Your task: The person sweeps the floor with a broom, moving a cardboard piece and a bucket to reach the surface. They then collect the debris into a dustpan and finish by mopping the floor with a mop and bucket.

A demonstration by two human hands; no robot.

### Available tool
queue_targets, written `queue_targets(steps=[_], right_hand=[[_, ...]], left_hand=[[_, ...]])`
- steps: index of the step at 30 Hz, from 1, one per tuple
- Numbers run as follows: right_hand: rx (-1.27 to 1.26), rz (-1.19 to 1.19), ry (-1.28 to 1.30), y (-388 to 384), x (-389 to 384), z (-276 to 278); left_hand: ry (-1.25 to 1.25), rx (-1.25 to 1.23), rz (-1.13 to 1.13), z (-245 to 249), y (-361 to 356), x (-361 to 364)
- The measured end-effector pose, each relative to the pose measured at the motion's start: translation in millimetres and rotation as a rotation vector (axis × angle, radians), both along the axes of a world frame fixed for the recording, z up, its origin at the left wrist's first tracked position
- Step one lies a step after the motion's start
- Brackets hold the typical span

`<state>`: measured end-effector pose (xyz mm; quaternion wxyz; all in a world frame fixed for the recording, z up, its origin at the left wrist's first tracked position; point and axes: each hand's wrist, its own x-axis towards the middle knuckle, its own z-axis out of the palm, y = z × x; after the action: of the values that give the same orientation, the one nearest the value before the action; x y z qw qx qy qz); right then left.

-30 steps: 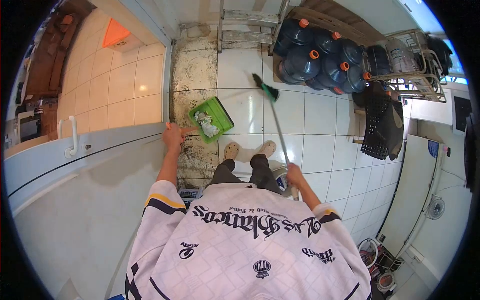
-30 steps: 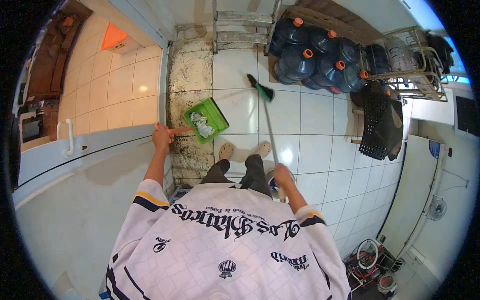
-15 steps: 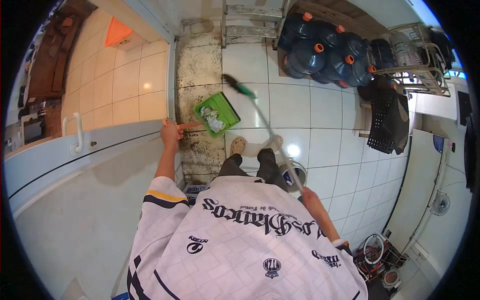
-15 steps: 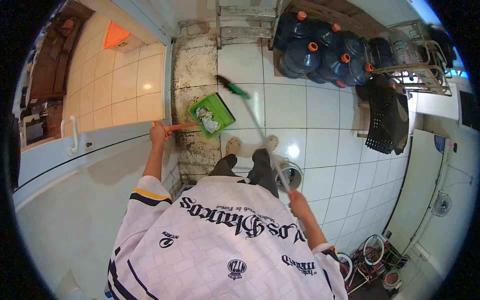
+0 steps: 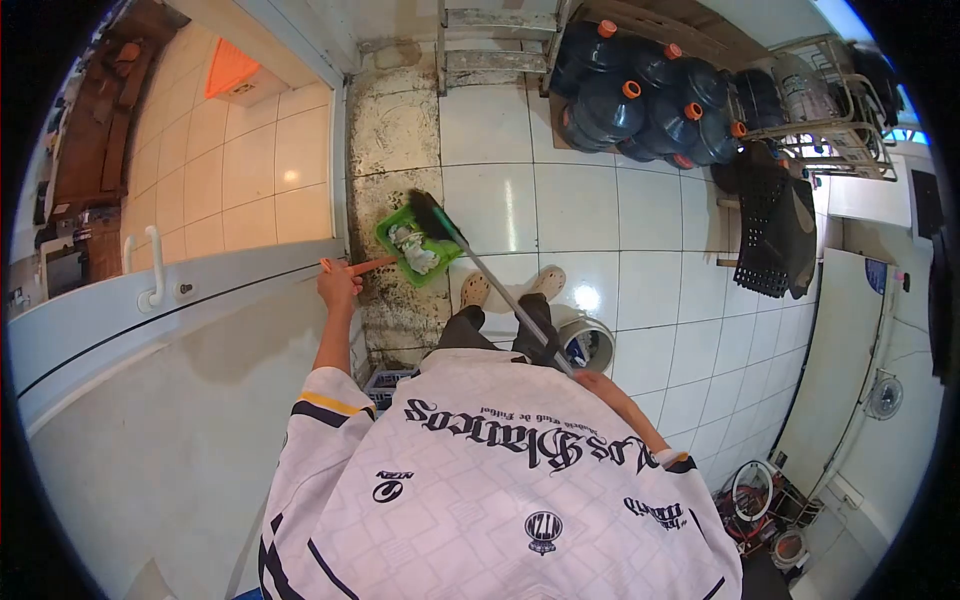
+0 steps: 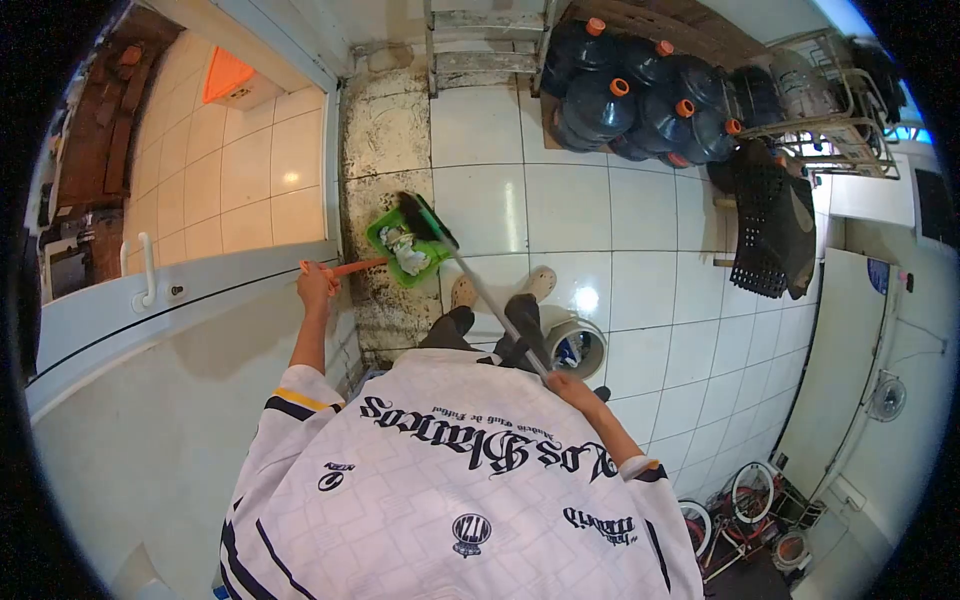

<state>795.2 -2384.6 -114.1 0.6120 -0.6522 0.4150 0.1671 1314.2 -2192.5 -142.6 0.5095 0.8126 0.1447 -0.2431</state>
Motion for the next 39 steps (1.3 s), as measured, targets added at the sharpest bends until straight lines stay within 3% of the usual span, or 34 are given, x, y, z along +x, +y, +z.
queue_targets(steps=[2,5,7,10,13,14,16,17,20,23,25,26,27,30,34,39], right_hand=[[-0.176,0.109,-0.171,-5,19,19],[0.029,-0.039,0.25,-41,55,98],[-0.07,-0.078,0.278,-66,74,113],[-0.239,-0.062,0.257,-85,87,71],[-0.146,-0.099,0.305,-72,88,15],[-0.317,0.192,0.2,-62,63,-39],[-0.157,0.266,0.249,-39,50,-33],[0.165,0.043,0.381,-29,75,20],[0.059,0.111,0.063,-8,38,31],[0.212,-0.187,-0.022,0,6,60],[0.144,-0.377,-0.028,1,-23,73],[0.105,-0.47,-0.032,0,-35,80],[0.352,-0.548,0.214,-24,-33,129],[0.518,-0.983,0.102,-35,-75,121],[0.433,-1.325,0.061,-45,-130,68],[0.393,-1.727,-0.083,-85,-206,50]], left_hand=[[0.01,0.031,0.023,2,8,4],[0.01,0.006,0.038,4,33,4],[0.02,-0.017,0.049,7,44,5],[0.043,-0.009,0.072,10,52,4],[0.06,-0.01,0.052,5,52,-2],[0.074,-0.033,0.043,3,53,-2],[0.102,-0.093,0.014,-1,58,-4],[0.111,-0.138,-0.003,-3,58,-2],[0.067,-0.238,0.105,1,47,-10],[0.169,-0.411,0.036,10,36,-7],[0.316,-0.559,-0.188,0,32,4],[0.296,-0.53,-0.16,7,13,-2],[0.273,-0.504,-0.131,26,-15,-23],[0.276,-0.394,-0.168,53,-100,-74],[0.353,-0.34,-0.382,44,-219,-124],[0.341,-0.307,-0.72,77,-390,-250]])
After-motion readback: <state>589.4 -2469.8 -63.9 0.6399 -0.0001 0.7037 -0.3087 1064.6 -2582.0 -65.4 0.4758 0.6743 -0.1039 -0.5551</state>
